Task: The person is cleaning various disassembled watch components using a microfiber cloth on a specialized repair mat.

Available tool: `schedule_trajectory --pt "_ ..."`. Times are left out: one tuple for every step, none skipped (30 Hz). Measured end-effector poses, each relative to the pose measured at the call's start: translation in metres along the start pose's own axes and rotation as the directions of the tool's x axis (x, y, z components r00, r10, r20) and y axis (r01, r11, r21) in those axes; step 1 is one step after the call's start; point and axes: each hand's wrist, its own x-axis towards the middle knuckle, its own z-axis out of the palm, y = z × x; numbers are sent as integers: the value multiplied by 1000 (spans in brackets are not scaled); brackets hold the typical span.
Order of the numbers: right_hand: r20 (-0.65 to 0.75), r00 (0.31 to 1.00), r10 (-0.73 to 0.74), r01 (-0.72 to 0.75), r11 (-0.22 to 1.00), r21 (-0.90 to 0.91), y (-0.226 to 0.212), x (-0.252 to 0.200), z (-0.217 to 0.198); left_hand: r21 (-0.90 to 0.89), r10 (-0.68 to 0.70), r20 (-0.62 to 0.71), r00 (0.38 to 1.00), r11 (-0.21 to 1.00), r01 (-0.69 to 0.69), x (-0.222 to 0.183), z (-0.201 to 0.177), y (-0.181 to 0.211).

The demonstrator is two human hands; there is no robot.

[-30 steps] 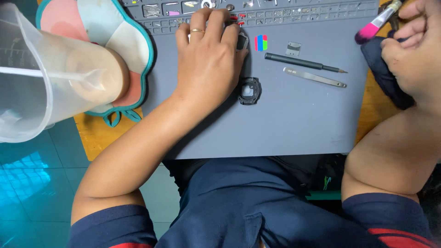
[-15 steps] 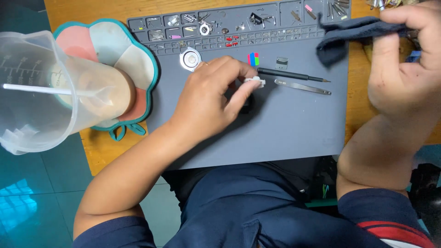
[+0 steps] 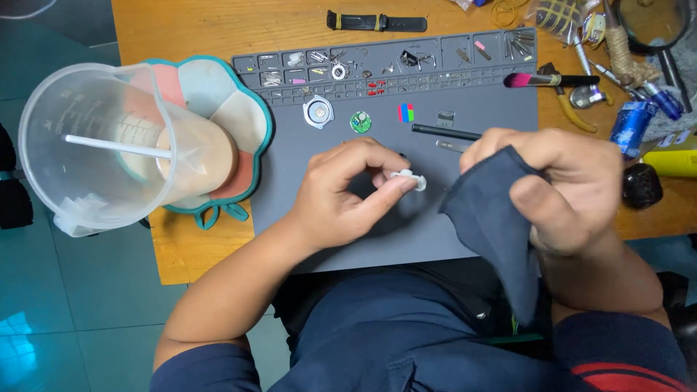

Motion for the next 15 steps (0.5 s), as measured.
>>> schedule_trajectory --pt "1 1000 -7 7 1000 -2 13 0 -2 2 7 0 1000 1000 -7 -3 1 -4" --pt "-37 999 26 -22 993 119 26 0 -5 -47 22 -31 999 999 -23 -7 2 -7" --pt "-70 996 63 -45 970 240 39 0 -7 -96 36 -62 997 994 -42 -10 3 -11" --pt "-70 996 58 -40 970 240 54 -2 -7 -93 40 -61 997 995 -45 -9 7 -13" --pt "-79 996 -35 57 956 288 69 -3 -6 -162 104 -115 988 979 -122 -7 12 -15" --pt "-93 988 -123 147 930 336 84 -5 -5 -227 157 -171 973 954 -194 -7 16 -17" --pt "-93 988 -123 147 930 338 77 -4 1 -226 156 -170 973 955 -192 -8 16 -18" --pt "-21 979 -201 201 958 204 69 -4 6 -176 169 -171 971 964 -199 -8 17 -19" --pt "62 962 -265 261 963 70 62 -4 11 -126 183 -171 968 970 -206 -9 18 -20" --pt "59 963 -265 260 963 71 59 -3 14 -127 182 -168 969 971 -205 -10 17 -24" --pt "68 960 -273 269 962 55 56 -2 16 -77 212 -184 960 970 -229 -12 15 -29" --pt "74 958 -277 274 961 42 53 -1 20 -26 237 -197 951 969 -246 -15 14 -32" --pt "69 960 -273 270 962 45 55 0 17 -27 231 -193 954 970 -240 -12 13 -31" --pt "120 938 -325 325 945 17 56 0 14 -3 262 -215 941 963 -269 -10 12 -30" --pt "173 911 -374 381 925 -8 57 0 11 21 294 -237 926 954 -298 -9 12 -28"
